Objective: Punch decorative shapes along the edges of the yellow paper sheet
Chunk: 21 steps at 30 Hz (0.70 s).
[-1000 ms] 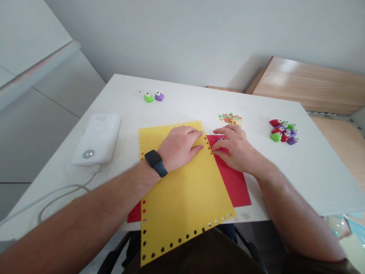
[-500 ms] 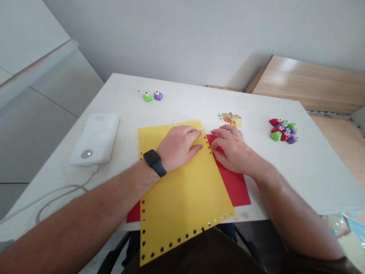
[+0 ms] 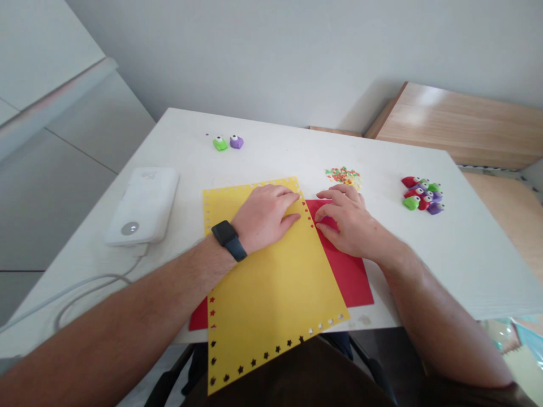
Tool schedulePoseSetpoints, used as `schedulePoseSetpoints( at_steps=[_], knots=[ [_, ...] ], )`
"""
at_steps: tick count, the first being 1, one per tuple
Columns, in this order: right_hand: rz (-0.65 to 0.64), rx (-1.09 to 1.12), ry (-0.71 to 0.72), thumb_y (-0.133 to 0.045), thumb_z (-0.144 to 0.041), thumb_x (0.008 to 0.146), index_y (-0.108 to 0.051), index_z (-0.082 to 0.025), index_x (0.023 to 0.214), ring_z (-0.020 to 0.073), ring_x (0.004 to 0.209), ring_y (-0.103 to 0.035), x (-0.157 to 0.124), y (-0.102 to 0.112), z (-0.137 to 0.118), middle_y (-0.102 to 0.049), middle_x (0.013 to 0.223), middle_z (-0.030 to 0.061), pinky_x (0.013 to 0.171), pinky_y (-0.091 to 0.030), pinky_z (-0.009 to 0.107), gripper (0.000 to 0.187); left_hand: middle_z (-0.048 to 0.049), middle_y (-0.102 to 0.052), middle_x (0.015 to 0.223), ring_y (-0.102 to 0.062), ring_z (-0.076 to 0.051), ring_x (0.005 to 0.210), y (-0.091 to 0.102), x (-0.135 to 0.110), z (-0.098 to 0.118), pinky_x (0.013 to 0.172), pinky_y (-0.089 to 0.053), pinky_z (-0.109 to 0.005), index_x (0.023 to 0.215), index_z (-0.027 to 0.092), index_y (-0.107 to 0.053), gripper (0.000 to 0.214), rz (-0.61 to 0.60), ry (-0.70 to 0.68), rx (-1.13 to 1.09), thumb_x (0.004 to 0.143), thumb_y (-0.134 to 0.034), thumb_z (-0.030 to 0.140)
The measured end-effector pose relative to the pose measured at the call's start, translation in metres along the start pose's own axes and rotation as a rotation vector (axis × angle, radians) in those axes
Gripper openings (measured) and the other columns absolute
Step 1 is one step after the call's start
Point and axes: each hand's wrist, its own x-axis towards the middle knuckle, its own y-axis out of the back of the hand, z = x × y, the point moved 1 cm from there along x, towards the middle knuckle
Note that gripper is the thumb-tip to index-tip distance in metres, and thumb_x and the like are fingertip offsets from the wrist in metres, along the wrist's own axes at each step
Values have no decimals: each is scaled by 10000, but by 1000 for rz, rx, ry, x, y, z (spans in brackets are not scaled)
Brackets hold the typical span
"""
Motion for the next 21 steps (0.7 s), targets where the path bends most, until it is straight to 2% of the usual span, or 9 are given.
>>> schedulePoseSetpoints(
  at_steps=[21],
  knots=[
    [-21,-29,35,-586,-209,996,-734,-205,924,389,1367,-453,2,-2,-5,-676,1368,151,1126,-444,609,164,-117,-750,1259,-668,-317,1160,0,0,2,1071,-514,-487,1279,147,-722,340,-9,2,7,1007,-651,339]
  ],
)
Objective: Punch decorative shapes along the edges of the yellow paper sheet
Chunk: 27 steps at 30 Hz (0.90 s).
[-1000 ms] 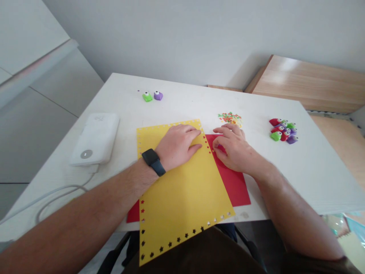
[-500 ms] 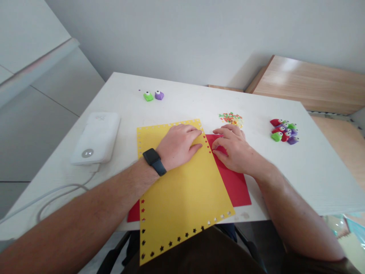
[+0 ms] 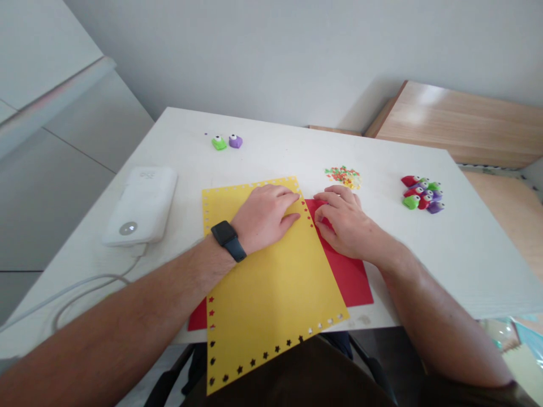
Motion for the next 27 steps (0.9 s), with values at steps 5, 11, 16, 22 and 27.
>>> schedulePoseSetpoints(
  at_steps=[5,11,16,22,27],
  knots=[
    [116,-5,-9,-607,-195,969,-729,-215,926,384,1378,-463,-1,1,5,-671,1383,150,1142,-433,609,131,-121,-753,1255,-670,-314,1165,0,-1,0,1077,-510,-491,1279,160,-724,333,3,3,-10,1006,-655,339],
    [85,-15,-20,-690,-245,932,-768,-224,897,403,1402,-438,-3,5,6,-659,1407,135,1171,-402,637,89,-122,-751,1262,-672,-317,1166,0,0,0,1071,-512,-486,1281,145,-723,339,1,1,2,1010,-654,337],
    [30,-24,-59,-739,-278,913,-790,-217,899,421,1405,-436,-2,3,4,-657,1418,133,1164,-400,660,81,-117,-752,1248,-672,-312,1159,0,0,0,1064,-515,-476,1282,142,-721,340,-2,-3,2,1011,-658,337],
    [-11,-11,-65,-674,-236,949,-808,-207,917,430,1410,-426,-1,1,1,-663,1421,136,1166,-402,670,140,-117,-753,1240,-672,-311,1152,0,0,0,1061,-515,-476,1270,139,-725,334,0,-5,-2,1014,-653,342],
    [-22,-6,-58,-633,-227,975,-796,-195,918,424,1411,-428,0,2,0,-664,1411,149,1159,-413,667,175,-121,-753,1239,-669,-309,1152,0,0,0,1064,-512,-477,1279,135,-724,342,1,-5,2,1010,-657,336]
  ],
)
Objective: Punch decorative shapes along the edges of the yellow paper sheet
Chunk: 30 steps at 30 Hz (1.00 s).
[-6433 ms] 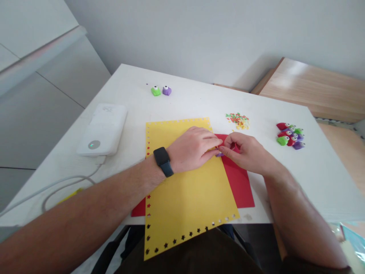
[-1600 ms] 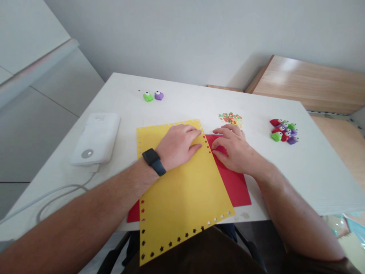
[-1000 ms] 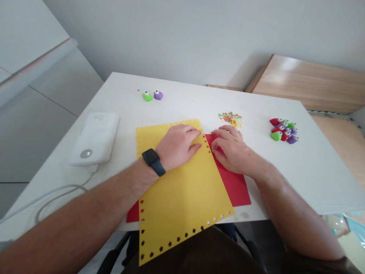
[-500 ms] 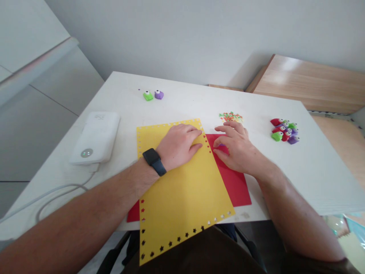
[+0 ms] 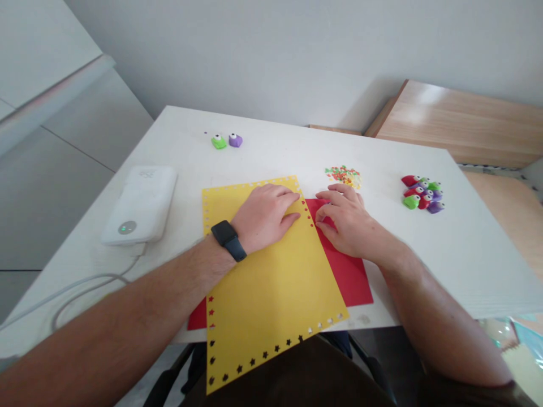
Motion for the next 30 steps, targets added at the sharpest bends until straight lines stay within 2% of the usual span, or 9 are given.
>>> schedulePoseSetpoints(
  at_steps=[8,13,18,26,30],
  knots=[
    [21,-35,27,-615,-224,982,-754,-183,895,406,1410,-431,1,-5,-1,-674,1382,145,1157,-427,614,168,-123,-752,1237,-668,-313,1149,0,1,0,1061,-514,-479,1278,125,-724,343,-3,-3,5,1015,-649,332],
    [92,-40,41,-635,-205,953,-733,-187,865,407,1397,-450,2,-9,2,-689,1362,139,1150,-425,611,133,-119,-753,1241,-667,-311,1150,0,0,0,1066,-513,-476,1281,123,-723,347,-3,-4,8,1016,-649,336],
    [187,-33,18,-659,-190,933,-736,-199,876,402,1391,-462,1,-2,6,-693,1359,143,1140,-420,620,97,-121,-753,1246,-669,-310,1160,-1,0,0,1072,-512,-484,1282,138,-724,344,1,2,-1,1010,-659,340],
    [96,-35,-1,-770,-301,903,-794,-228,889,429,1418,-432,-1,0,7,-673,1402,118,1131,-405,661,78,-123,-752,1246,-670,-314,1162,-1,0,0,1075,-510,-483,1286,131,-723,350,-5,8,0,1012,-655,337],
    [54,-34,-17,-738,-268,919,-807,-227,888,438,1416,-433,-1,0,4,-676,1409,118,1121,-403,681,86,-120,-751,1245,-668,-313,1159,-1,0,0,1072,-510,-480,1292,132,-720,352,-9,8,-1,1015,-651,338]
  ],
)
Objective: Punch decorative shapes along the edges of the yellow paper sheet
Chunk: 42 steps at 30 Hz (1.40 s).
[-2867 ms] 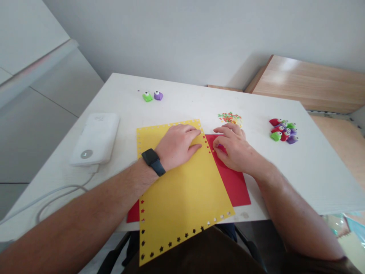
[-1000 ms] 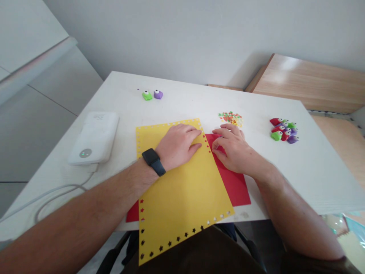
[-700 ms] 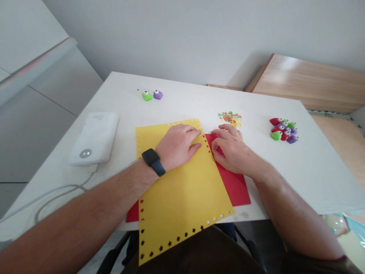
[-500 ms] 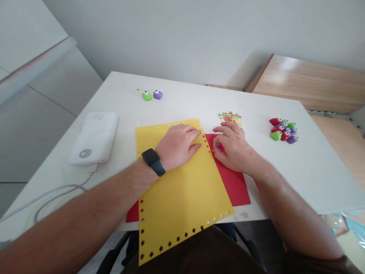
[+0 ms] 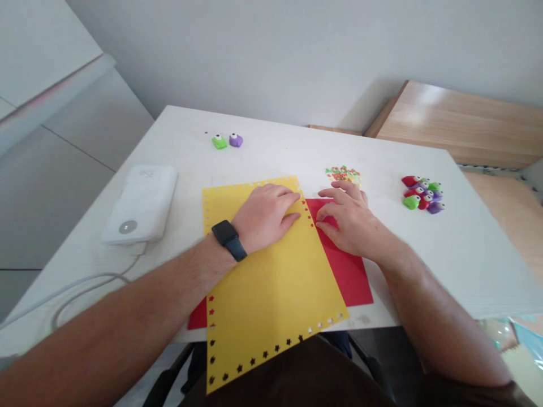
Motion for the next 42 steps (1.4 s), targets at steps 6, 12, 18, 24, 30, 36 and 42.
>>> schedulePoseSetpoints(
  at_steps=[6,12,18,24,30,36,42],
  knots=[
    [-21,10,19,-656,-237,968,-798,-207,893,432,1423,-420,1,1,-5,-675,1400,129,1150,-397,669,164,-121,-748,1251,-666,-312,1168,0,0,0,1078,-505,-477,1289,140,-717,342,-3,-3,1,1018,-641,334],
    [-27,25,38,-625,-225,981,-772,-204,884,415,1421,-418,2,-1,-5,-678,1375,136,1148,-406,653,178,-120,-749,1254,-665,-313,1172,1,0,1,1082,-505,-484,1283,166,-719,326,-4,0,-6,1013,-636,328],
    [-1,22,56,-623,-213,964,-758,-203,878,406,1419,-417,3,-8,-4,-687,1349,136,1149,-403,632,160,-120,-750,1249,-662,-309,1172,1,-1,0,1087,-500,-478,1283,156,-718,333,-5,-2,4,1017,-627,335],
    [90,10,18,-637,-210,952,-740,-198,864,397,1397,-447,3,-4,0,-696,1357,140,1132,-410,622,136,-124,-750,1244,-666,-310,1166,1,-1,0,1081,-505,-479,1284,138,-721,343,0,-1,5,1020,-630,339],
    [71,37,19,-692,-245,936,-770,-232,870,402,1405,-440,1,2,2,-687,1372,117,1123,-399,641,102,-122,-750,1256,-668,-313,1170,1,-1,0,1076,-508,-484,1290,149,-718,340,-4,2,-1,1016,-639,334],
    [28,33,10,-743,-273,910,-805,-235,881,422,1402,-440,0,-2,2,-685,1382,116,1115,-400,669,78,-128,-752,1250,-666,-315,1165,1,0,0,1077,-508,-492,1288,149,-721,338,-3,2,-15,1017,-632,332],
    [0,39,9,-675,-245,948,-811,-231,874,427,1403,-434,1,-3,-2,-693,1371,117,1133,-397,682,155,-124,-752,1252,-663,-317,1167,1,0,0,1078,-505,-489,1285,157,-721,335,-5,2,-14,1011,-639,331]
  ],
)
